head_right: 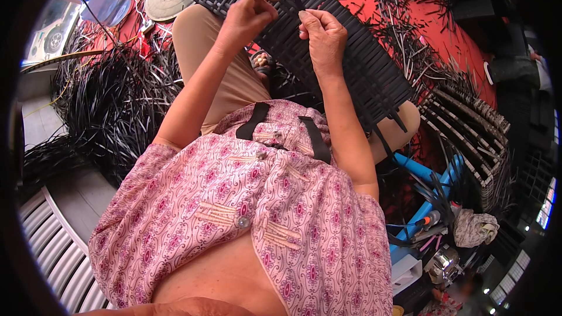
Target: The person sits on the floor and weaves a black mat by hand, interlacing black plastic strips through a pre-woven frame. The person repeatedly adjusts the mat and pulls strips to tighten the weave.
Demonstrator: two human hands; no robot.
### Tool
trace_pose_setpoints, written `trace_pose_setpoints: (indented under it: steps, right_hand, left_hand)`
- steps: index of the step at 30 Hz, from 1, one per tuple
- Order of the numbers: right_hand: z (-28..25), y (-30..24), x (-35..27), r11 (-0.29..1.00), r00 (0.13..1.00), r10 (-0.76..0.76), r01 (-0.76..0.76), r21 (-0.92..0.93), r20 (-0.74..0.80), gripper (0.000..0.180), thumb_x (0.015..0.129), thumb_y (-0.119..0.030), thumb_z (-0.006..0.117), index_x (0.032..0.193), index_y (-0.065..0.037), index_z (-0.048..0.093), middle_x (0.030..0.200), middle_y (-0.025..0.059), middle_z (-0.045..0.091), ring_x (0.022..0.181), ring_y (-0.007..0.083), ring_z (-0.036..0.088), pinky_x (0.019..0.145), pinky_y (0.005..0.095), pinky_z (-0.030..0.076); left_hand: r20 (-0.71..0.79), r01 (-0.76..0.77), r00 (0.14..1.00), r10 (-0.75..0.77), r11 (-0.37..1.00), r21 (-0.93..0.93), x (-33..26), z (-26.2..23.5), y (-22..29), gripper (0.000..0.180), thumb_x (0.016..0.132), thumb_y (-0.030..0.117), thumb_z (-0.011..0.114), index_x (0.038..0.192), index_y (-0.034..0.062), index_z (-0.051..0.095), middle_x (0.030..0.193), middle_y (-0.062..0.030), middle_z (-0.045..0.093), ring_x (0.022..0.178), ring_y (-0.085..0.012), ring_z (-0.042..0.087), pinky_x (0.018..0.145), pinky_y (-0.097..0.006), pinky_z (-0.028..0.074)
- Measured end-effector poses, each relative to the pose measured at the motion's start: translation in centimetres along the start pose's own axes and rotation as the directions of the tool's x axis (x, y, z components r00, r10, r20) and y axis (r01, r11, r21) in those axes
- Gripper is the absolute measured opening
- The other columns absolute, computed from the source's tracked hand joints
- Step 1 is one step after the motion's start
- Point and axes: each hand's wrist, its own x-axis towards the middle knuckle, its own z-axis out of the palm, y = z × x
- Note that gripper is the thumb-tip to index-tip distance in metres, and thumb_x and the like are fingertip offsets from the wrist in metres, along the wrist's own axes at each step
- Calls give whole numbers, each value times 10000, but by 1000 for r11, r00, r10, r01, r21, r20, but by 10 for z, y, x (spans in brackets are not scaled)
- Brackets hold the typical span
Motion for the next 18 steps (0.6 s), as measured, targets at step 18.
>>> trace_pose_setpoints:
  steps: [18]
  right_hand:
    - [6, 9, -9, 909, 997, -23, -10, -416, -74, 174, 915, -161, 761, 886, 11, 767, 696, 43, 726, 599, 97, 664, 570, 296, 547]
  left_hand:
    - [-112, -33, 989, 97, 881, 473, -14, 34, 12, 395, 862, 162, 689, 1255, 146, 663, 910, -61, 768, 874, -306, 740, 783, -435, 569]
